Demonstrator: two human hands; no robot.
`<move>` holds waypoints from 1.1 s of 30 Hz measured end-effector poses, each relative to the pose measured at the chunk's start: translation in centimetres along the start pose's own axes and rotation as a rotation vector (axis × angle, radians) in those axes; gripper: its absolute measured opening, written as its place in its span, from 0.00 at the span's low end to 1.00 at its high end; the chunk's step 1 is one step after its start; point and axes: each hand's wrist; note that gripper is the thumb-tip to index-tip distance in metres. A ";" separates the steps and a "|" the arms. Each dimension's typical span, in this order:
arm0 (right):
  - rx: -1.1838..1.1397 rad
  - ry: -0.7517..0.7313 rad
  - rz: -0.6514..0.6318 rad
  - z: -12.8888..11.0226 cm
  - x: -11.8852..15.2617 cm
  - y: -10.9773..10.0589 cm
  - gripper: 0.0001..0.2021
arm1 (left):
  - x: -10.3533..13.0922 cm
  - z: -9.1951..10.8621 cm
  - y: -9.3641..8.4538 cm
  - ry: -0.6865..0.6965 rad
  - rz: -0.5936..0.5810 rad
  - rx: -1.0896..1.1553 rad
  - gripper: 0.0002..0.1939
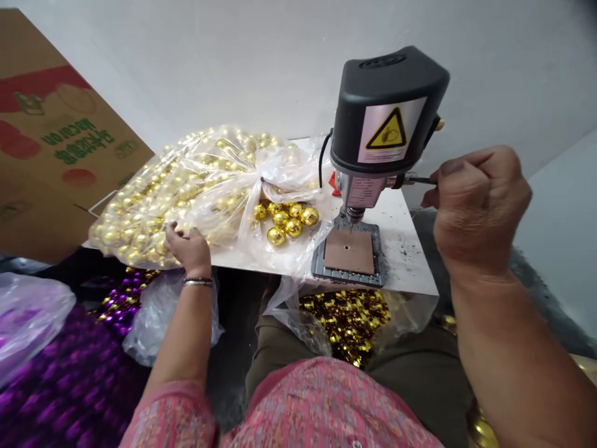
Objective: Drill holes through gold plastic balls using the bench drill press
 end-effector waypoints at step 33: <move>-0.019 0.008 -0.117 -2.8 -4.9 0.2 0.16 | 17.5 6.8 4.6 -1.261 -1.110 0.931 0.17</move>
Point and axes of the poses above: each hand's wrist, its own x-axis away from the middle knuckle, its own y-axis out of the palm, z = x × y, and after that the axes turned 8 degrees about x, right-handed
